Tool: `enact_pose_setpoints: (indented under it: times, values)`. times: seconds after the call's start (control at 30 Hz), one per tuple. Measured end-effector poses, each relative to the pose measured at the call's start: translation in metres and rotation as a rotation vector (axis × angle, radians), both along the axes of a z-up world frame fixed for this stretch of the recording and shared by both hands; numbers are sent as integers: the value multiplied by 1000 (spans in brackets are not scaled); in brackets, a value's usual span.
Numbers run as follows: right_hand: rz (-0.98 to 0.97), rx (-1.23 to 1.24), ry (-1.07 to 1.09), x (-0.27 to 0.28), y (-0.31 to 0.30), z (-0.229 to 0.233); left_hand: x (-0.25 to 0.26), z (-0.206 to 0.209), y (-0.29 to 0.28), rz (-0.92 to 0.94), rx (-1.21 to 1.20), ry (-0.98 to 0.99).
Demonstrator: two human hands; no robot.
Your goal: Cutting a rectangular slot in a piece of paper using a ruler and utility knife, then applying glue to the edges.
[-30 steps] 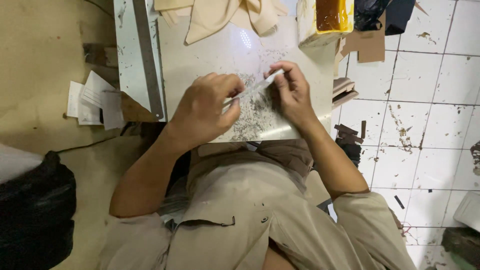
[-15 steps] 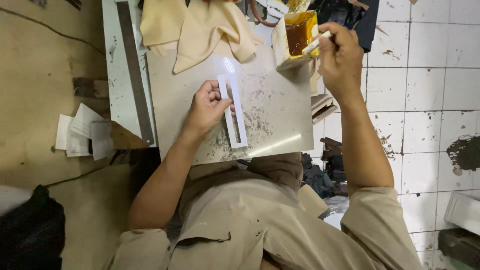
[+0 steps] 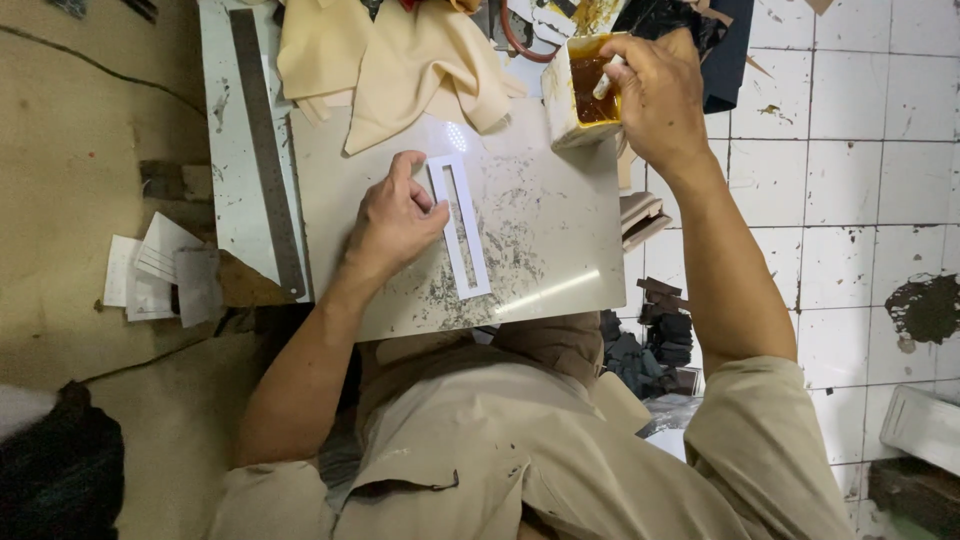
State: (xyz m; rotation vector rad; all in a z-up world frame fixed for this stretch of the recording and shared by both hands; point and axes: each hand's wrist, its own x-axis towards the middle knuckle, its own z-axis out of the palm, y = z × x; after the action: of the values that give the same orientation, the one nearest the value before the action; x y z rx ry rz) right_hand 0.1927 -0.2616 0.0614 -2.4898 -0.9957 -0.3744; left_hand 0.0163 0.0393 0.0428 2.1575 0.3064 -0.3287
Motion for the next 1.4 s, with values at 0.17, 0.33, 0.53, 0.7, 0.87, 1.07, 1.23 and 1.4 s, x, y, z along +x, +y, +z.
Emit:
enact_pose_setpoints:
  times: [0.17,0.33,0.53,0.7,0.87,1.07,1.23,1.4]
  values:
    - [-65,65,298,-7,-7,26,3,4,9,-43,133,-4]
    - [36,111,355,-3,-18,34,4,-6,16,-104,133,-129]
    - [308,283,880,-70,37,68,4,-5,24,-160,70,-19]
    - [233,450,750,-84,100,12,6,-17,26,-225,129,-133]
    - [173,453,639,-73,124,-29,9,-30,27,-241,159,-181]
    - [198,432,610,-70,131,-35,12,-52,28,-252,141,-246]
    - [217,414,580,-71,131,-38,12,-54,27,-243,151,-320]
    - [197,318,614,-84,122,-33,12,-32,25,-234,145,-164]
